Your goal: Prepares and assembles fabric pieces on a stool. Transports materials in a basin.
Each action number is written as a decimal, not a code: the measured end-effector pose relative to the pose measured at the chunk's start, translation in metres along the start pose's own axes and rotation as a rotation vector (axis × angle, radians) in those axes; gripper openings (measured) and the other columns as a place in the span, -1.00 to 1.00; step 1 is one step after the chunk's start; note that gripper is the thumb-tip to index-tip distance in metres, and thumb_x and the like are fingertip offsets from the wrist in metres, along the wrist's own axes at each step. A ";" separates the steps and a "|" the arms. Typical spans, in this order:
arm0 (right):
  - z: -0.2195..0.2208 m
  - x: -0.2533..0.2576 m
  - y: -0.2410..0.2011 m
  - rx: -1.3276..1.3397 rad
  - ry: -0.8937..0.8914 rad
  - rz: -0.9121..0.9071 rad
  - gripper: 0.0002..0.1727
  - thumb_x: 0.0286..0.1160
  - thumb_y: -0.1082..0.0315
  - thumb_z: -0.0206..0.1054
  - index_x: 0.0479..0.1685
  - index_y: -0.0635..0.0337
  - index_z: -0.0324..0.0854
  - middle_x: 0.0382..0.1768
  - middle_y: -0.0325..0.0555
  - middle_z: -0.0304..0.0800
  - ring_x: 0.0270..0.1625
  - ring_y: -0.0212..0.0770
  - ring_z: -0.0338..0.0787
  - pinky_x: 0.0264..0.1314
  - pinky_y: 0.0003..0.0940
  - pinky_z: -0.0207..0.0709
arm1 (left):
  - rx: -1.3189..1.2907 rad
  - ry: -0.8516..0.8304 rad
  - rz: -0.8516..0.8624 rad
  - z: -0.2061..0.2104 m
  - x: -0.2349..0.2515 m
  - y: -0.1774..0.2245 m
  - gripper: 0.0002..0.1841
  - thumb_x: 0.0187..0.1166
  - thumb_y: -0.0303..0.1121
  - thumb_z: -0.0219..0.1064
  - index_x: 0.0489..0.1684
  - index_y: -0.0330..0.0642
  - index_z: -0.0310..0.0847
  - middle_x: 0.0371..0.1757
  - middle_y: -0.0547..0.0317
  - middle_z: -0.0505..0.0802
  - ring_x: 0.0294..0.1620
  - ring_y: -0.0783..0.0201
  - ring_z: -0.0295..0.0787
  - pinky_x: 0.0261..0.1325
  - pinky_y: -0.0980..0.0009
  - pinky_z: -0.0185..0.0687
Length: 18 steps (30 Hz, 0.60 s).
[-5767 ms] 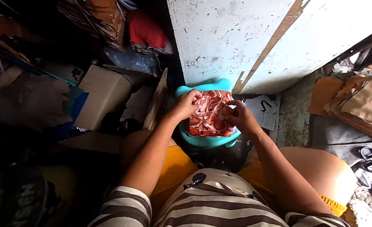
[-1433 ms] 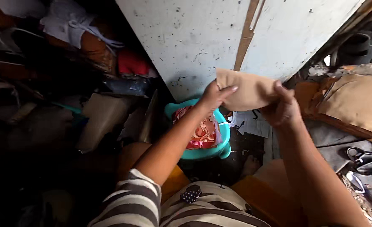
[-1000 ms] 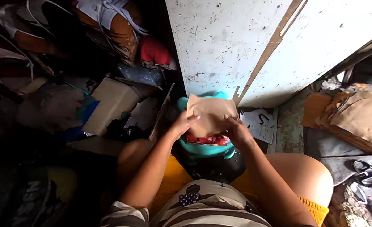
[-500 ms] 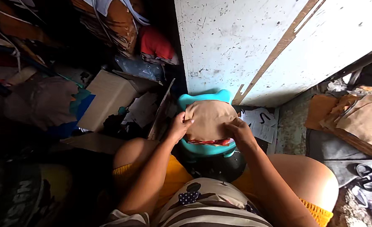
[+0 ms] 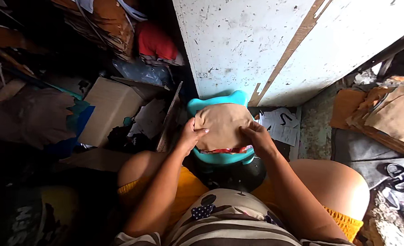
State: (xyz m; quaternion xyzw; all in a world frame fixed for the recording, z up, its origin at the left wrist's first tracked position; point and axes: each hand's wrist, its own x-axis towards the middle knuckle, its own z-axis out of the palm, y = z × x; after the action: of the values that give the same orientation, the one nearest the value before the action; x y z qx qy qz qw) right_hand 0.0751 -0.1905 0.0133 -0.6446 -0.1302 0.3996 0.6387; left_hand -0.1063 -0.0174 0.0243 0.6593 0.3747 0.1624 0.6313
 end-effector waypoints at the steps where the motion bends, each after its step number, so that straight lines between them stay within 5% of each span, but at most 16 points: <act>1: -0.001 0.000 0.000 -0.004 -0.004 -0.004 -0.81 0.61 0.49 0.34 0.09 0.37 0.60 -0.21 0.06 0.84 -0.19 -0.16 0.88 -0.05 -0.20 0.80 | -0.008 0.006 0.009 0.000 -0.001 0.003 -0.50 0.49 -0.61 0.45 0.43 -0.30 0.45 0.19 -0.08 0.80 0.15 0.17 0.80 0.26 0.18 0.72; 11: -0.005 0.001 -0.002 -0.062 0.007 -0.013 -0.71 0.46 0.43 0.52 0.04 0.35 0.61 -0.21 0.05 0.84 -0.18 -0.16 0.87 -0.04 -0.21 0.78 | 0.043 0.042 -0.003 0.002 0.000 0.005 -0.66 0.56 -0.55 0.41 0.29 -0.32 0.58 0.11 -0.04 0.83 0.08 0.21 0.81 0.21 0.21 0.73; 15: -0.009 0.000 -0.005 -0.050 -0.052 0.025 -0.81 0.69 0.37 0.31 0.05 0.33 0.65 -0.21 0.01 0.81 -0.17 -0.21 0.81 -0.02 -0.23 0.71 | 0.020 0.014 -0.052 0.002 0.001 0.004 -0.53 0.51 -0.56 0.45 0.41 -0.27 0.50 0.18 -0.06 0.81 0.14 0.18 0.79 0.25 0.18 0.73; 18: -0.011 0.002 -0.005 -0.078 -0.042 0.000 -0.87 0.60 0.45 0.38 -0.03 0.34 0.68 -0.27 0.00 0.83 -0.23 -0.22 0.83 -0.07 -0.25 0.74 | 0.020 0.024 -0.045 0.004 0.000 0.005 -0.49 0.43 -0.66 0.47 0.39 -0.29 0.49 0.17 -0.06 0.81 0.13 0.18 0.80 0.22 0.19 0.75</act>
State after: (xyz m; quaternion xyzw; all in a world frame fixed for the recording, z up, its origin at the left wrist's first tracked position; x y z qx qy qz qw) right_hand 0.0861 -0.1965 0.0155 -0.6604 -0.1592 0.4078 0.6101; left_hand -0.1023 -0.0196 0.0287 0.6551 0.3988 0.1522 0.6235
